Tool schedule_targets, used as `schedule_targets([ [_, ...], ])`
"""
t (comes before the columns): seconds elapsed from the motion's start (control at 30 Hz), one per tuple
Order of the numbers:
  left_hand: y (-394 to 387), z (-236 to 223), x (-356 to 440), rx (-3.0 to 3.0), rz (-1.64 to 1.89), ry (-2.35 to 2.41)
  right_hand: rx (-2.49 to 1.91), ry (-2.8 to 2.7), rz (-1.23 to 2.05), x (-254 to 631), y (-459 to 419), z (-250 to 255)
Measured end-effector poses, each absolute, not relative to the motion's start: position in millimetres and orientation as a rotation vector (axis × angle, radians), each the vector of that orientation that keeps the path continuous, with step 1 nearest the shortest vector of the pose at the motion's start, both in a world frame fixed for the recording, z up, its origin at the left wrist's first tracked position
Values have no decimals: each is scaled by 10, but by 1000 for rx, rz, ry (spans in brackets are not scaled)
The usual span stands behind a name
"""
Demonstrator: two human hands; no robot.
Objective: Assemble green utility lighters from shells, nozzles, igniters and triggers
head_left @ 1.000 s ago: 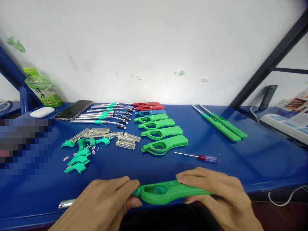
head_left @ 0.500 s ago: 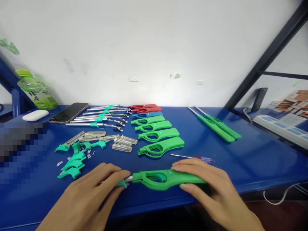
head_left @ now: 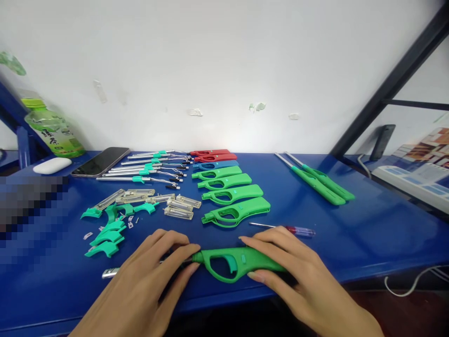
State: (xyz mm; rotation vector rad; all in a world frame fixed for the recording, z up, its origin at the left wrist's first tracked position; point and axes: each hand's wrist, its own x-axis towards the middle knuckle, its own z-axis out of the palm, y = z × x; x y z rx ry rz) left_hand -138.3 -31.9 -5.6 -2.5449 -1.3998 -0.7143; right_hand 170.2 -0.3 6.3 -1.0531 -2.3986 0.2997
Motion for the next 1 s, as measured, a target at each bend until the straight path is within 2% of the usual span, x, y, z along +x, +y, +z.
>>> schedule_targets([
  [0.13, -287, -54, -1355, -2564, -834, -1456, -1041, -2392, 293, 1661, -9, 69],
  [0.57, -314, -58, -1334, -2596, -739, -1576, -1055, -2389, 194, 1624, -7, 54],
  [0.83, -324, -44, -1323, -2611, -728, -1591, -996, -2482, 10, 1514, -27, 126],
  [1.0, -291, 20, -1307, -2688, -832, -1640, -976, -2457, 163, 1420, -16, 156],
])
